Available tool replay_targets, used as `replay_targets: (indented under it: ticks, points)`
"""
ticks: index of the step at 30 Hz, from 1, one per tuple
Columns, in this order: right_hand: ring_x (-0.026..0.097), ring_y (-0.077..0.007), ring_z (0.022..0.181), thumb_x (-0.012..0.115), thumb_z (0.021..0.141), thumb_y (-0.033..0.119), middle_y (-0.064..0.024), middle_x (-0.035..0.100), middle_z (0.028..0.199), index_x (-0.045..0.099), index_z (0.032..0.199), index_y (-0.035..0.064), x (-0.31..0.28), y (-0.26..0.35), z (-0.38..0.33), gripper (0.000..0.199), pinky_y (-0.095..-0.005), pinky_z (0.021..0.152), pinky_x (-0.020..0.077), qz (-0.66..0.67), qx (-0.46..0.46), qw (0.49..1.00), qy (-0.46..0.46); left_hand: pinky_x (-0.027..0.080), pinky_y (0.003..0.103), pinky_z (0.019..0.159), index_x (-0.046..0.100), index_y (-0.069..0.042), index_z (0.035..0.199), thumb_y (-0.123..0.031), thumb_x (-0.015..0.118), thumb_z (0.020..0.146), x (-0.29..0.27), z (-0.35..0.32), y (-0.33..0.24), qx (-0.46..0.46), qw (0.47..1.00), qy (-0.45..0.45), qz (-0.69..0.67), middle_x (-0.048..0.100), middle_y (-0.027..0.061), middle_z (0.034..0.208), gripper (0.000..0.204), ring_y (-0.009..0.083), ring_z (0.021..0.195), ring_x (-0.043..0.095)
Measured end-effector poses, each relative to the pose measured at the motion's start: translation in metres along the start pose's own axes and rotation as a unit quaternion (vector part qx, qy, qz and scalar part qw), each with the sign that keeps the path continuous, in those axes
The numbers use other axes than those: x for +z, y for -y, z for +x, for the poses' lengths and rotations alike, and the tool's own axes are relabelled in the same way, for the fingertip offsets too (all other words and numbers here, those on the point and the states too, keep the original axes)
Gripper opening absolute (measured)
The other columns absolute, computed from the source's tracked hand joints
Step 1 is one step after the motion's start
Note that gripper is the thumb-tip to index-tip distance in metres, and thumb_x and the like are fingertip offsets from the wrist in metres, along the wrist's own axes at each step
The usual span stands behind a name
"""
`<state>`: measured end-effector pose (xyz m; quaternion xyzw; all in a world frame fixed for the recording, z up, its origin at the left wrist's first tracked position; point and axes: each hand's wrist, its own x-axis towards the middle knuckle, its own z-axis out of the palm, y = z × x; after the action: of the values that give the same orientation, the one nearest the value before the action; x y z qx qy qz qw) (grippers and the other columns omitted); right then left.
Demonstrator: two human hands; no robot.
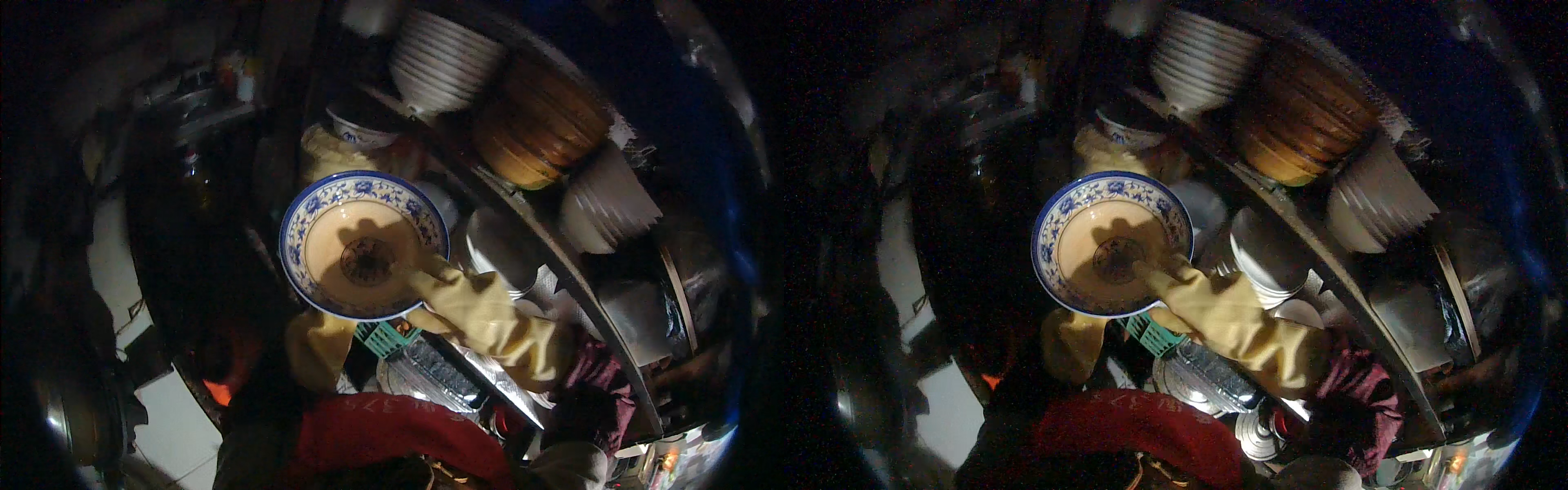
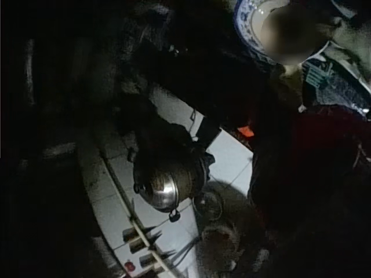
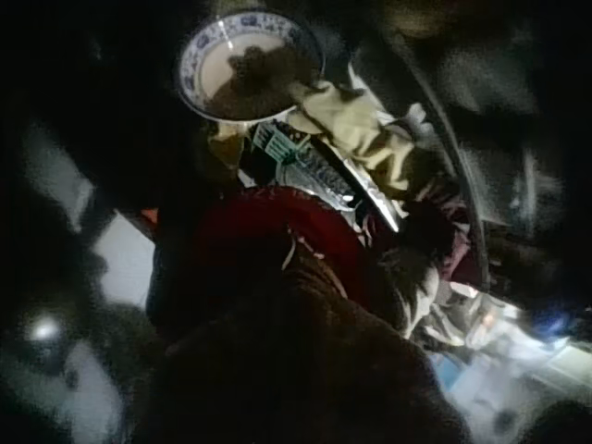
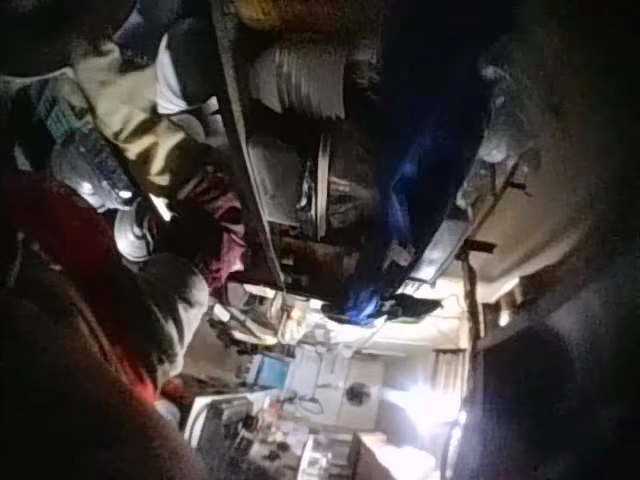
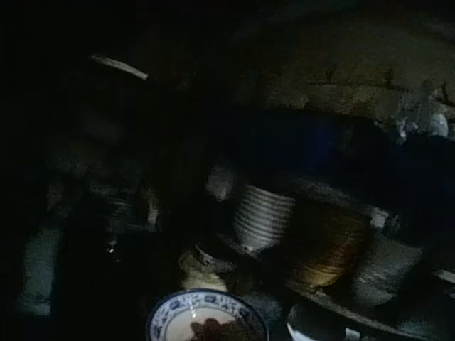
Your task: The person wipes a dining table with a cloth, then washes a bowl, plate, and chopsticks in a basin of soapy water. They rinse the items and place them on a shelf. The person also wipes the floor near the sink area.
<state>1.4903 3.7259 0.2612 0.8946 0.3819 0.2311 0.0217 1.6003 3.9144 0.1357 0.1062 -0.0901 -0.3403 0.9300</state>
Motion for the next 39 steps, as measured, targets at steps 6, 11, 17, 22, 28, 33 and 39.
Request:
replay_targets:
  ticks: [6,11,17,22,28,33,39]
  points:
    - [0.072,-0.0277,0.091,0.085,0.075,0.019,-0.0080,0.070,0.095,0.074,0.092,0.0153,-0.007,-0.003,-0.011,0.021,-0.0425,0.074,0.0545,0.002,-0.015,0.995,-0.100,0.061,0.054,0.108,0.058,0.002,0.145,-0.052,0.053,0.116,0.009,-0.011,0.004,0.047,0.999,0.018,-0.009,0.064,0.0229,0.144,0.061,0.0376,0.135,0.065]
    - [0.068,-0.0375,0.071,0.090,0.076,0.019,-0.0132,0.064,0.081,0.068,0.092,0.0139,-0.077,-0.032,0.084,0.028,-0.0468,0.060,0.0535,-0.123,0.045,0.972,-0.195,0.062,0.059,0.106,0.059,-0.004,0.147,-0.062,0.052,0.114,-0.007,-0.027,-0.011,0.086,0.993,-0.053,-0.060,0.063,0.0235,0.145,0.067,0.0416,0.129,0.068]
    - [0.067,-0.0171,0.082,0.092,0.093,0.025,-0.0118,0.073,0.089,0.069,0.105,0.0004,-0.166,-0.086,0.182,0.035,-0.0358,0.071,0.0547,-0.106,0.203,0.956,-0.184,0.058,0.064,0.109,0.065,-0.016,0.145,-0.061,0.066,0.105,-0.057,-0.059,-0.026,-0.089,0.970,-0.127,-0.186,0.072,0.0164,0.144,0.061,0.0368,0.131,0.069]
    - [0.076,-0.0217,0.086,0.076,0.103,0.031,-0.0099,0.081,0.103,0.075,0.117,0.0047,-0.188,-0.138,0.230,0.030,-0.0345,0.073,0.0575,-0.021,0.327,0.932,-0.157,0.054,0.072,0.109,0.067,-0.013,0.144,-0.069,0.061,0.104,-0.129,-0.063,-0.020,-0.071,0.984,-0.108,-0.126,0.071,0.0150,0.147,0.069,0.0358,0.131,0.069]
    - [0.077,-0.0227,0.080,0.070,0.104,0.042,-0.0095,0.082,0.100,0.076,0.118,0.0067,-0.175,-0.211,0.244,0.039,-0.0394,0.073,0.0589,-0.209,0.369,0.899,-0.106,0.050,0.071,0.111,0.065,-0.013,0.141,-0.075,0.057,0.104,-0.192,-0.076,-0.009,-0.048,0.996,0.078,0.003,0.066,0.0147,0.145,0.073,0.0324,0.135,0.059]
    - [0.076,-0.0277,0.079,0.071,0.101,0.046,-0.0097,0.081,0.095,0.080,0.116,0.0082,-0.165,-0.274,0.235,0.042,-0.0431,0.074,0.0594,-0.186,0.402,0.889,-0.117,0.051,0.066,0.110,0.064,-0.013,0.136,-0.066,0.060,0.102,-0.188,-0.079,-0.008,-0.076,0.996,0.015,0.040,0.065,0.0118,0.138,0.063,0.0295,0.128,0.060]
    - [0.077,-0.0304,0.083,0.072,0.100,0.041,-0.0107,0.081,0.097,0.082,0.114,0.0089,-0.158,-0.290,0.224,0.036,-0.0445,0.075,0.0599,-0.141,0.510,0.838,-0.131,0.053,0.065,0.108,0.065,-0.013,0.131,-0.051,0.067,0.100,-0.184,-0.085,-0.002,-0.078,0.991,-0.034,0.100,0.070,0.0103,0.135,0.050,0.0281,0.125,0.065]
